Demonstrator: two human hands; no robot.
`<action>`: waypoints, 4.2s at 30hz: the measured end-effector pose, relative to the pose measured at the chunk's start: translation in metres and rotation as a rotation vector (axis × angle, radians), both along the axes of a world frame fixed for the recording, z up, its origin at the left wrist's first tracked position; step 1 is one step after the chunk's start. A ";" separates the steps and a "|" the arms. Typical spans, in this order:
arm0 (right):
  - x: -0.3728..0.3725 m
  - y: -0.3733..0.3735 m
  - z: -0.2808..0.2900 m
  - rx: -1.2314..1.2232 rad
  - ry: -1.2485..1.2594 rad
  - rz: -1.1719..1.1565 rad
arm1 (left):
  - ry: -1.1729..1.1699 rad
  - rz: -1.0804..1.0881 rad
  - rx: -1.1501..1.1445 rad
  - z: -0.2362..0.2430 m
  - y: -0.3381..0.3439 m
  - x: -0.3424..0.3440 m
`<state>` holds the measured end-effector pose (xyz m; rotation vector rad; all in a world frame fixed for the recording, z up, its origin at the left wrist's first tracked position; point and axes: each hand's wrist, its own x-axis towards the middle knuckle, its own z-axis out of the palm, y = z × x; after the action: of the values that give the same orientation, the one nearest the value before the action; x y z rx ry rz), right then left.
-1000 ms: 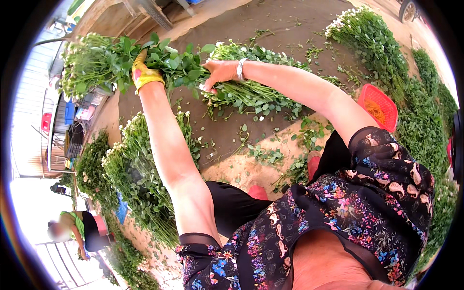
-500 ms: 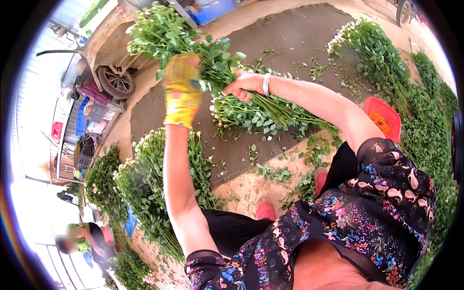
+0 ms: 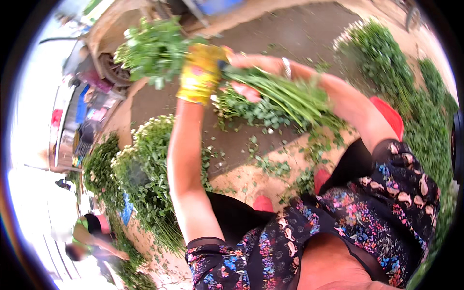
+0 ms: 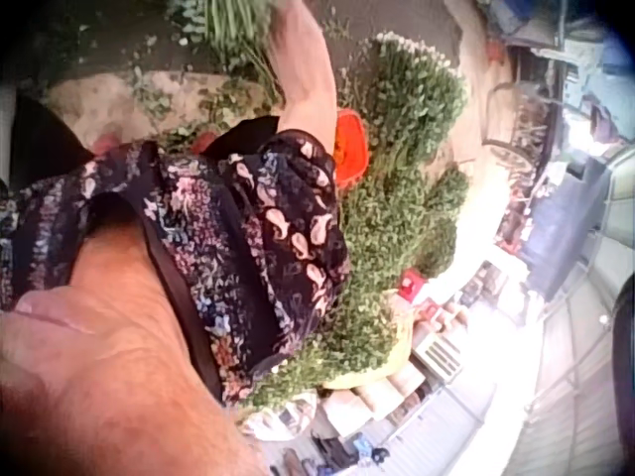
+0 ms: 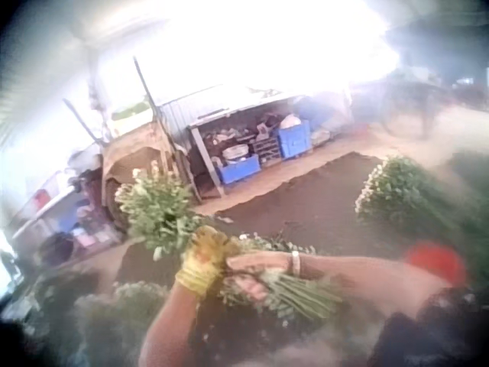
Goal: The person gathers stems of white flowers into a bundle, removes excess leaves by hand, and secures the bunch with a rubber band.
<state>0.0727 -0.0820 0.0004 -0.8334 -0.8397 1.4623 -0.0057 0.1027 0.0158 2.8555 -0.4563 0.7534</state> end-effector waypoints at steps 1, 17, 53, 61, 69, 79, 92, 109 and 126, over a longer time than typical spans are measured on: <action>0.009 0.005 -0.004 0.079 -0.083 -0.079 | 0.216 -0.224 -0.851 0.006 0.008 -0.008; 0.109 -0.054 -0.276 -0.693 -1.819 -0.286 | -0.488 0.054 -1.322 0.092 0.104 -0.130; 0.127 0.009 0.028 0.162 -1.782 -1.172 | 0.206 -0.628 -1.864 0.025 0.122 -0.074; 0.089 0.043 0.053 0.662 -2.137 -1.019 | 0.368 -0.657 -1.842 0.017 0.117 -0.058; 0.053 0.042 0.062 0.392 -1.205 -0.876 | 0.328 -0.498 -1.869 0.019 0.116 -0.050; 0.023 0.089 0.026 0.445 -1.142 -1.082 | 0.111 -0.117 -1.657 0.013 0.052 -0.017; 0.004 0.087 0.019 0.419 -1.106 -1.168 | 0.095 -0.246 -1.837 0.015 0.024 0.006; 0.036 0.019 0.087 0.421 -0.656 -0.630 | 0.541 -0.516 -1.657 0.005 -0.010 -0.013; 0.021 0.057 0.058 0.375 -0.313 -1.026 | 0.298 -0.483 -2.155 -0.041 -0.029 0.069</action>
<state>0.0937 -0.0249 0.0586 -0.9934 -0.7027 0.2687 0.0629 0.0740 -0.0255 0.7260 -0.0518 0.2329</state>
